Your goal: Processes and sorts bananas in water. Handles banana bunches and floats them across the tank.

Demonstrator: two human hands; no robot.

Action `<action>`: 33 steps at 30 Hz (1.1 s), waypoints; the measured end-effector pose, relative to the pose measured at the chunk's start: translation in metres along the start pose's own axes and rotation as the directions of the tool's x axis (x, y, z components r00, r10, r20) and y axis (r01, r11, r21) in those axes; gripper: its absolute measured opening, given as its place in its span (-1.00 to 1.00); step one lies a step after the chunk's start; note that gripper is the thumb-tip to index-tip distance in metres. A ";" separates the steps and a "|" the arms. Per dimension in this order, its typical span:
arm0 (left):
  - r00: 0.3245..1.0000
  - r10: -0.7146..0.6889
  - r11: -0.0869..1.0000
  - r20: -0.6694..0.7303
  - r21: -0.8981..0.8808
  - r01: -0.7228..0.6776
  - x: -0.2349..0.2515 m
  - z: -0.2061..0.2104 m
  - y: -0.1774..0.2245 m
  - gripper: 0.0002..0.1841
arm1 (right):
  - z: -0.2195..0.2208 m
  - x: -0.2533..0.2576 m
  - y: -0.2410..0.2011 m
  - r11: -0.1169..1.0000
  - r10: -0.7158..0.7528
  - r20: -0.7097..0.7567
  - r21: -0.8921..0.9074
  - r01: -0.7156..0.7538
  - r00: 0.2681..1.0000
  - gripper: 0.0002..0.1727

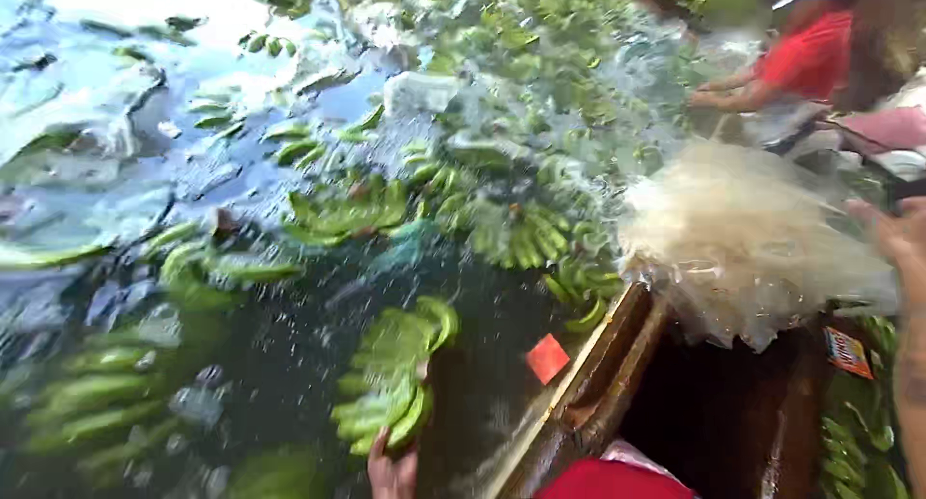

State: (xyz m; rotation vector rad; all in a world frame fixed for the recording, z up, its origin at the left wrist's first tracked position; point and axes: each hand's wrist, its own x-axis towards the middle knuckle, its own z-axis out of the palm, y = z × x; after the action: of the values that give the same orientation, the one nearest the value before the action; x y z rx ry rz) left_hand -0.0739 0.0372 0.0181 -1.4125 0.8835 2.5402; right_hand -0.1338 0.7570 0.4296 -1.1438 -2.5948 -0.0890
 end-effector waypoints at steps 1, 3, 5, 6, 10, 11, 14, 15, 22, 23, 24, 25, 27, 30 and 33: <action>0.999 0.032 0.999 -0.010 -0.025 -0.032 -0.001 0.004 -0.005 -0.57 | 0.023 -0.028 -0.057 0.989 0.077 0.273 0.104 -0.109 0.959 -0.14; 0.995 0.020 0.995 -0.094 -0.091 -0.029 -0.010 0.025 -0.004 -0.56 | 0.099 -0.095 -0.142 0.970 -0.076 0.612 0.227 -0.083 0.788 -0.38; 0.991 -0.001 0.988 -0.132 -0.152 -0.019 -0.017 0.046 -0.004 -0.53 | 0.179 -0.171 -0.206 0.927 -0.348 0.794 0.371 0.056 0.499 -0.45; 0.989 -0.002 0.986 -0.150 -0.167 -0.023 -0.018 0.053 -0.006 -0.51 | 0.212 -0.211 -0.238 0.882 -0.468 0.797 0.448 0.145 0.381 -0.45; 0.969 0.001 0.984 -0.247 -0.173 -0.045 -0.020 0.080 -0.011 -0.50 | 0.270 -0.340 -0.363 0.651 -0.731 0.645 0.564 0.508 0.220 -0.49; 0.962 0.000 0.983 -0.274 -0.177 -0.051 -0.022 0.086 -0.011 -0.48 | 0.278 -0.359 -0.383 0.626 -0.750 0.623 0.560 0.542 0.223 -0.51; 0.940 0.011 0.983 -0.341 -0.167 -0.072 -0.024 0.100 -0.008 -0.41 | 0.279 -0.383 -0.430 0.631 -0.706 0.689 0.509 0.586 0.162 -0.49; 0.934 0.019 0.982 -0.357 -0.167 -0.084 -0.024 0.103 -0.009 -0.41 | 0.278 -0.385 -0.438 0.629 -0.686 0.715 0.488 0.606 0.136 -0.47; 0.866 0.176 0.964 -0.469 -0.097 -0.248 -0.003 0.110 -0.034 -0.16 | 0.283 -0.409 -0.419 0.693 -0.683 0.729 0.628 0.354 0.044 -0.50; 0.876 0.178 0.964 -0.449 -0.101 -0.247 0.001 0.102 -0.034 -0.16 | 0.287 -0.405 -0.402 0.651 -0.746 0.664 0.745 0.146 -0.059 -0.54; 0.893 0.168 0.967 -0.417 -0.106 -0.232 0.002 0.098 -0.028 -0.18 | 0.281 -0.398 -0.396 0.679 -0.728 0.661 0.731 -0.062 -0.184 -0.61; 0.912 0.139 0.974 -0.387 -0.116 -0.197 -0.002 0.094 -0.022 -0.24 | 0.276 -0.390 -0.392 0.709 -0.704 0.660 0.669 -0.222 -0.261 -0.64; 0.933 0.049 0.981 -0.357 -0.158 -0.112 -0.014 0.091 -0.011 -0.40 | 0.285 -0.379 -0.387 0.667 -0.745 0.650 0.726 -0.167 -0.151 -0.61; 0.947 -0.057 0.974 -0.317 -0.224 -0.016 -0.027 0.102 0.011 -0.51 | 0.283 -0.378 -0.421 0.569 -0.805 0.585 0.712 0.411 0.101 -0.59; 0.931 -0.155 0.953 -0.331 -0.297 0.054 -0.035 0.113 0.021 -0.50 | 0.287 -0.403 -0.432 0.466 -0.872 0.449 0.643 0.607 0.194 -0.62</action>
State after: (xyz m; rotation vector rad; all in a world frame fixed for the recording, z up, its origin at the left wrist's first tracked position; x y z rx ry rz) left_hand -0.1457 0.0867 0.1008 -1.9866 0.4692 2.4478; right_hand -0.2642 0.2268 0.0641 0.5587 -3.4161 0.7649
